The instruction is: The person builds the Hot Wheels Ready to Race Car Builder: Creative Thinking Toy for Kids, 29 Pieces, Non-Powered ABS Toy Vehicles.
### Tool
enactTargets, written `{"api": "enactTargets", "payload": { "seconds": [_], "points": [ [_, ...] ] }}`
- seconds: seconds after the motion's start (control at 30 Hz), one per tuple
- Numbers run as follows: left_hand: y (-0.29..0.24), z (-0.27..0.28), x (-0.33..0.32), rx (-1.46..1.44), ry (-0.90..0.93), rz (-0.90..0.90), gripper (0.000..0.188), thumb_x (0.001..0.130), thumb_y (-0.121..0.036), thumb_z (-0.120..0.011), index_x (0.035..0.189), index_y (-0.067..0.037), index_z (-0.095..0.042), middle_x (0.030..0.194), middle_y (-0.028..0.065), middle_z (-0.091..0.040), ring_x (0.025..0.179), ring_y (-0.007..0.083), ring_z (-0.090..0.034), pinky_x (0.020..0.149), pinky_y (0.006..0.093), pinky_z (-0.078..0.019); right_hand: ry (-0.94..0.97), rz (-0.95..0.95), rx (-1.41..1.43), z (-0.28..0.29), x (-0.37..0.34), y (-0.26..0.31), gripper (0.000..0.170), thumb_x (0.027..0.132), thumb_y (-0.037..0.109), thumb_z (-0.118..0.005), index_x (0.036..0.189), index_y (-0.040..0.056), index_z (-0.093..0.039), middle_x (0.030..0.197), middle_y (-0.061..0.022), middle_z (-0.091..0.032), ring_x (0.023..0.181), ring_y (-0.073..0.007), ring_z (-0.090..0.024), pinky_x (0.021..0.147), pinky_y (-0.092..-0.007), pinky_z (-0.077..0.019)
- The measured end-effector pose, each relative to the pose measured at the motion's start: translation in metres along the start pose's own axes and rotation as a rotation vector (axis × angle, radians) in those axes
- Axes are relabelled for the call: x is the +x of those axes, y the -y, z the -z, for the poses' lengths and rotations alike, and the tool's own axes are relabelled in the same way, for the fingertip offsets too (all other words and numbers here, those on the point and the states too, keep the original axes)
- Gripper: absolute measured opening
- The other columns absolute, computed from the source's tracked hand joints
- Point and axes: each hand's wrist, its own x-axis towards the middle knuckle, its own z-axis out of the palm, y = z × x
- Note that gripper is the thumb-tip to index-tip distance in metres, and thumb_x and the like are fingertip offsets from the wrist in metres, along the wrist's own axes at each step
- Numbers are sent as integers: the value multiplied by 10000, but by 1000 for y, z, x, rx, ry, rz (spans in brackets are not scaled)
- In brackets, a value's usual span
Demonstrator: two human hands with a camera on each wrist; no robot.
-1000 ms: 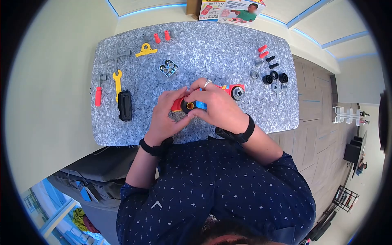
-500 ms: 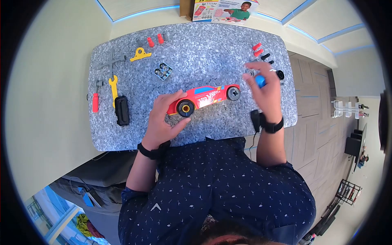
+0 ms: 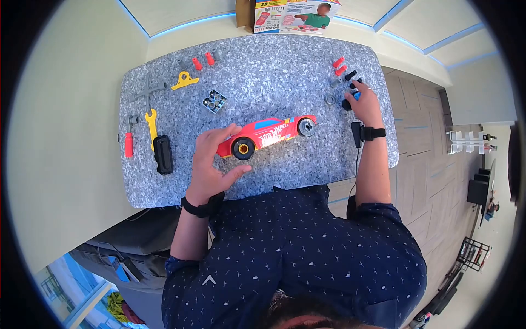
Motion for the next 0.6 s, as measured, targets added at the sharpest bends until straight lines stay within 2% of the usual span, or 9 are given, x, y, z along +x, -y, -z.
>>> {"api": "enactTargets", "payload": {
  "seconds": [0.03, 0.13, 0.23, 0.27, 0.33, 0.43, 0.5, 0.57, 0.6],
  "points": [
    [-1, 2, 1, 8, -4, -4, 957, 797, -402, -1020, 1585, -48, -608, 1463, 119, -771, 1329, 314, -666, 1173, 472, -479, 26, -28, 0, 2, 2, 2, 536, 915, 238, -908, 1408, 65, -786, 1461, -279, -726, 1353, -455, -700, 1146, -505, -560],
    [-5, 7, 2, 24, -27, -11, 939, 799, -401, -1017, 1573, -47, -621, 1455, 125, -774, 1323, 322, -671, 1166, 475, -484, -130, 38, 75, 9, -1, 6, 521, 886, 202, -937, 1364, 50, -793, 1330, -243, -783, 1251, -423, -748, 1089, -483, -581],
    [-10, 12, 4, 49, -75, -31, 864, 802, -382, -1014, 1518, -44, -667, 1430, 130, -779, 1307, 335, -681, 1139, 478, -504, -258, 74, 179, 38, -14, 40, 492, 857, 161, -960, 1304, 36, -796, 1186, -186, -802, 1095, -363, -776, 993, -437, -597],
    [-14, 14, 5, 70, -90, -45, 825, 807, -360, -1012, 1494, -42, -685, 1419, 134, -780, 1296, 340, -687, 1126, 479, -512, -276, 59, 355, 42, -19, 50, 438, 878, 143, -950, 1275, 38, -798, 1105, -103, -788, 1000, -239, -764, 906, -370, -588],
    [-21, 17, 9, 100, -118, -110, 741, 817, -296, -1005, 1446, -34, -714, 1398, 139, -782, 1268, 346, -702, 1095, 475, -531, -125, 64, 620, 58, -43, 87, 399, 914, 125, -927, 1285, 50, -799, 1088, -64, -776, 991, -173, -740, 883, -343, -580],
    [-29, 12, 14, 92, -141, -213, 644, 823, -188, -988, 1399, -36, -744, 1375, 134, -781, 1217, 341, -725, 1050, 465, -553, 255, 181, 966, 80, -86, 158, 315, 979, 95, -880, 1282, 60, -803, 1047, -7, -754, 976, -94, -693, 871, -308, -564],
    [-35, 5, 15, 42, -140, -215, 637, 812, -138, -976, 1403, -58, -754, 1369, 117, -779, 1185, 326, -734, 1033, 462, -555, 480, 307, 1105, 66, -107, 190, 264, 1003, 106, -861, 1256, 50, -807, 1030, -11, -753, 973, -104, -698, 884, -313, -564],
    [-36, 0, 14, 43, -101, -169, 604, 832, -106, -966, 1394, -45, -753, 1374, 142, -781, 1187, 334, -748, 1009, 440, -589, 648, 430, 1139, 38, -119, 209, 260, 1009, 121, -858, 1248, 35, -801, 1047, -45, -777, 988, -126, -720, 893, -322, -568],
    [-35, -2, 13, 47, -85, -146, 588, 842, -90, -960, 1390, -38, -753, 1376, 155, -782, 1189, 338, -754, 996, 429, -606, 663, 411, 1135, 28, -122, 218, 264, 1011, 121, -856, 1252, 32, -797, 1056, -60, -785, 987, -135, -727, 892, -326, -570]
  ]
}}
